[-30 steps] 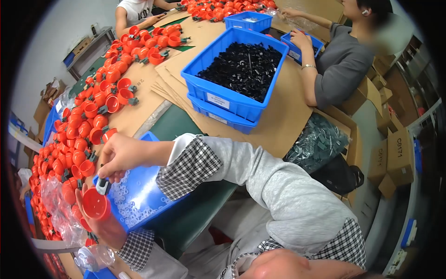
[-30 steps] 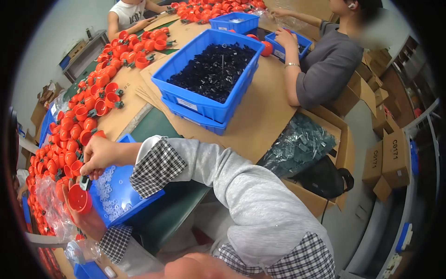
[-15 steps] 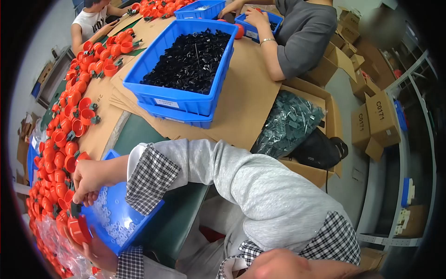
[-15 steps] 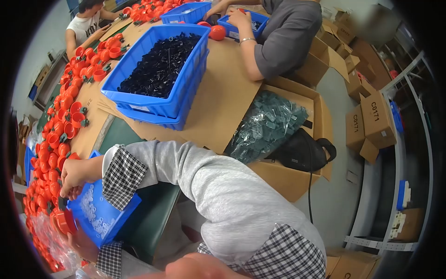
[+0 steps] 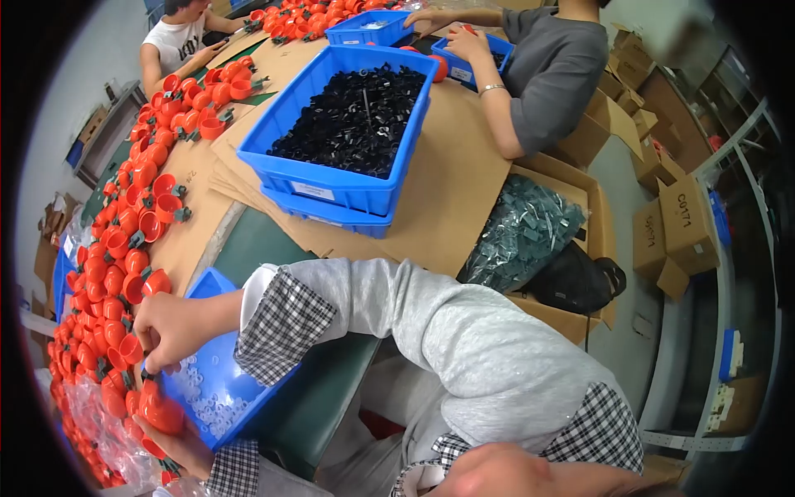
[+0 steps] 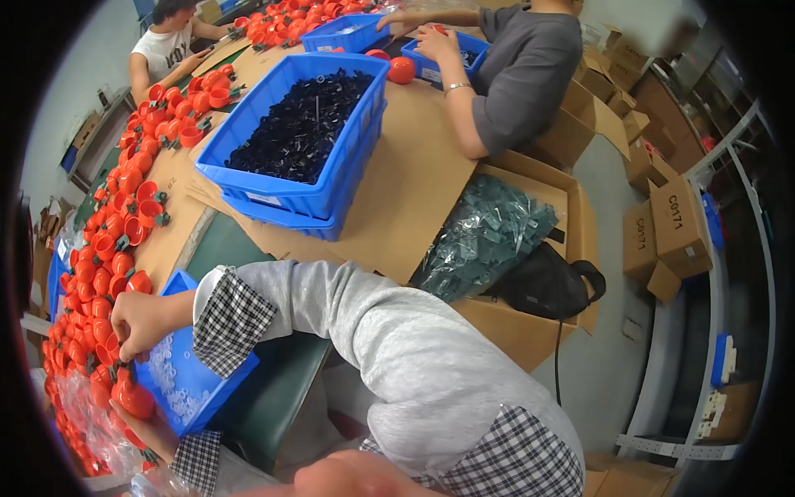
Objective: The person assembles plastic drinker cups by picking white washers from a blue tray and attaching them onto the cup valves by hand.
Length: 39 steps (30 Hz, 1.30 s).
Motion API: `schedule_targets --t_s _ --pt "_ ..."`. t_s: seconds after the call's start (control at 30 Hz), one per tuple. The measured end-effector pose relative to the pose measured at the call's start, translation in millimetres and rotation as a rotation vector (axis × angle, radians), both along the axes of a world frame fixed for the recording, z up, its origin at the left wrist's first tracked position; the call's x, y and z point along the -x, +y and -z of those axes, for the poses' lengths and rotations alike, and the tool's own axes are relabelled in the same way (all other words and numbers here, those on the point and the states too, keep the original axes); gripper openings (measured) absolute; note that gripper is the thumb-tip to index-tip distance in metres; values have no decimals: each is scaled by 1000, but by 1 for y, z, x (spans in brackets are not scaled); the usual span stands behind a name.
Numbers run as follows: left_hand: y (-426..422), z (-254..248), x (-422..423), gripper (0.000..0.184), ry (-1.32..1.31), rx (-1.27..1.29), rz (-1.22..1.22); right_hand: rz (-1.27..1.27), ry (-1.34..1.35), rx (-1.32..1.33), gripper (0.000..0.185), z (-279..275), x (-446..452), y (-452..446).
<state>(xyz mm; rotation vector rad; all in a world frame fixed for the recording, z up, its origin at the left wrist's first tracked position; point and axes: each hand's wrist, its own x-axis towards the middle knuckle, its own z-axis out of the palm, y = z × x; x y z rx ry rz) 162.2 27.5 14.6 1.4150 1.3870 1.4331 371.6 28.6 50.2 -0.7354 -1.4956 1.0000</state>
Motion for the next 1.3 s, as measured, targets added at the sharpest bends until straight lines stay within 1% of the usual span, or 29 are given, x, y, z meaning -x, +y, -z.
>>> schedule_targets --t_s 0.03,0.07,0.1,0.13,0.2,0.23,0.3,0.37,0.4,0.43,0.47,0.5,0.53,0.6,0.67,0.73,0.77,0.8,0.87,0.9,0.93,1.0,1.03,1.07,1.13,1.17,1.2,1.27,1.3 --pt "3 -3 -1 53 2 -4 -16 -29 35 83 17 0 -1 2" --pt "8 -5 3 52 -173 11 193 -51 37 78 17 2 -2 5" --pt "10 -9 6 52 -345 23 398 -72 159 131 17 6 -2 10" --pt "11 -6 4 54 -182 -89 367 -98 279 187 17 9 -2 15" --pt "8 -6 6 58 -298 -97 545 -99 272 194 18 8 -6 17" --pt "8 -5 8 58 -288 -104 504 -84 260 192 18 7 -5 17" --pt "9 -5 9 49 -814 -97 764 -75 253 147 19 4 -5 14" --pt "2 -12 -6 45 -637 -172 412 -91 245 74 19 -2 -3 7" --pt "9 -14 1 46 -896 58 504 -100 235 43 18 -6 -2 2" --pt "-6 -20 -16 50 -608 12 216 -53 143 -11 17 -8 -2 -2" --pt "-2 -17 -11 54 -653 160 267 -8 52 -68 15 -9 -1 -4" --pt "-2 -20 -2 61 -579 311 589 64 -65 -152 14 -8 1 -5" --pt "-2 -18 -1 66 -415 366 473 144 -183 -242 13 -7 1 -5" --pt "-5 -16 -2 66 -418 314 451 63 -101 -100 14 -3 2 1" --pt "-3 -16 -5 61 -368 125 456 -31 -10 55 15 -6 -2 1" --pt "-6 -22 -18 53 -352 41 380 34 60 155 24 -9 -3 1" --pt "-5 -22 -11 47 -320 -28 525 53 37 183 24 -11 -7 1" --pt "-6 -22 -13 47 -318 -20 506 49 64 211 25 -9 -9 3" --pt "-11 -23 -25 42 -432 -234 478 20 121 259 20 -8 -13 5" --pt "-10 -22 -16 43 -424 -210 584 9 122 269 20 -13 -13 3" --pt "-9 -22 -10 43 -424 -204 572 -18 144 364 17 -23 -13 1" --pt "-5 -20 -2 46 -721 -126 726 -50 166 468 15 -26 -9 -2" --pt "-2 -18 2 51 -828 -95 758 -46 111 362 15 -24 -6 -3" --pt "-1 -20 1 51 -830 -91 749 -42 57 256 15 -23 -4 -5" --pt "-1 -25 -4 58 -727 67 509 -73 79 254 13 -23 3 -11" --pt "2 -24 -6 64 -663 149 464 -78 35 160 11 -21 6 -12" --pt "3 -21 -2 64 -665 152 455 -83 -8 65 10 -19 8 -13" --pt "3 -16 4 65 -317 317 676 -67 -24 58 10 -17 11 -12" --pt "-3 -16 0 63 -271 337 612 -42 -41 46 10 -17 12 -12"
